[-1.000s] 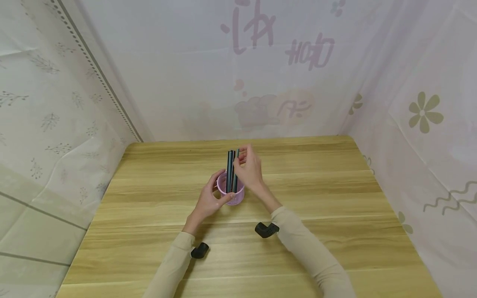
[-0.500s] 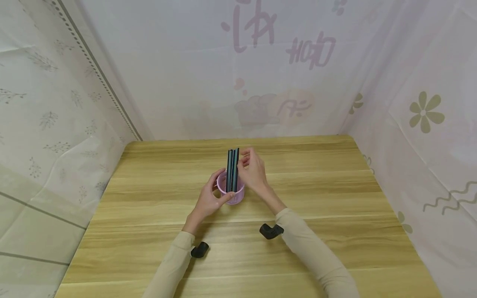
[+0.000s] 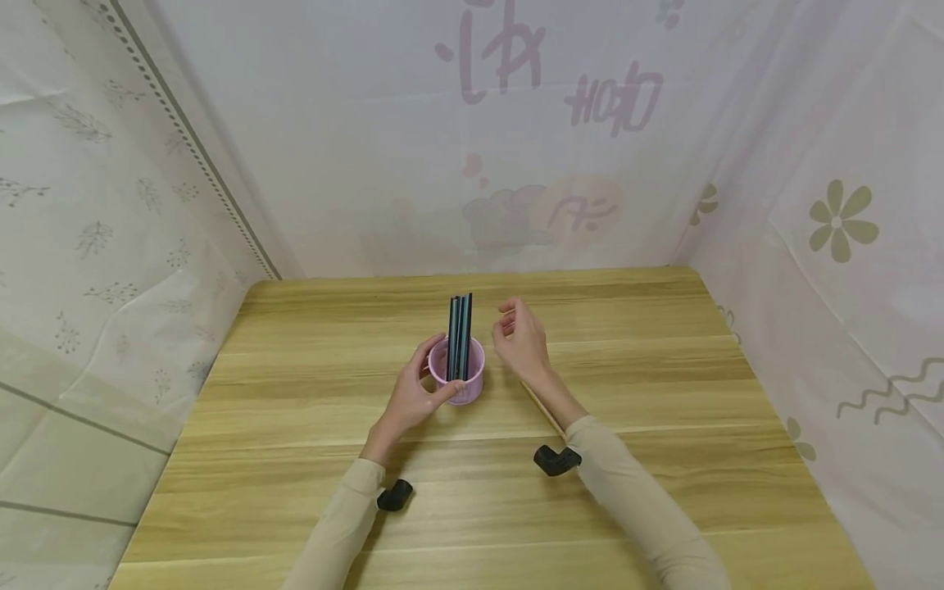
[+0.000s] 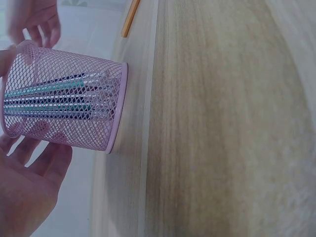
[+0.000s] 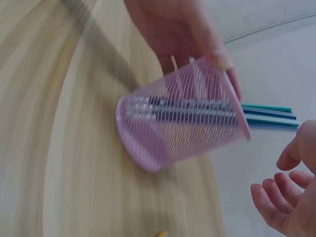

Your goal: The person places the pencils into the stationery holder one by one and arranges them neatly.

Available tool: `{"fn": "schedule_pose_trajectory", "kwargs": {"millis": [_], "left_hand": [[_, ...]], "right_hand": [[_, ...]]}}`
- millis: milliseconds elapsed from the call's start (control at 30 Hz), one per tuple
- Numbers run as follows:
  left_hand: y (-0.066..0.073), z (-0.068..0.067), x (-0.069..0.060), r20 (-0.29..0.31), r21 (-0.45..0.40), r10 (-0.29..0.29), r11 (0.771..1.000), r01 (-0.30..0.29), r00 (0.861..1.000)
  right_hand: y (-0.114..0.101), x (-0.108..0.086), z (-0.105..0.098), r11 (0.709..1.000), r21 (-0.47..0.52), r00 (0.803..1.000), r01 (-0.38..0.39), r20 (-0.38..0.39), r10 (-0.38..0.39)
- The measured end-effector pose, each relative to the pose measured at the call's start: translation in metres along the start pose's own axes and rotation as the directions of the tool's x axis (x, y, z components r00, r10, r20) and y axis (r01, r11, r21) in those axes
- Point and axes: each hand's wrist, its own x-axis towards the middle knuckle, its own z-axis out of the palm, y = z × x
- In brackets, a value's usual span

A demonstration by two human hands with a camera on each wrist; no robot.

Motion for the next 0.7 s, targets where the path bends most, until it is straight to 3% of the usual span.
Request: {"fn": "schedule_pose_trajectory", "kwargs": {"millis": [167,533,700], "left_hand": [[0.022,-0.005,-0.004,0.016,-0.007,-0.011,1.000,0.011,1.000],[0.025,-0.005,-0.005,0.017,0.008,-0.029,1.000,0.029,0.999],[0.026,-0.005,-0.005,0.015,0.005,-0.034,0.999,0.034,0.999]], "right_hand": [[0.016,-0.006,-0.010,0.998,-0.060,0.997,-0.032,0.064,0.036],[0.049,-0.025,-0.025,0.981,-0.177,0.971,-0.075,0.210,0.112],[0.059,-0.031,-0.026,0.971,-0.235,0.966,-0.039,0.239,0.096]]}}
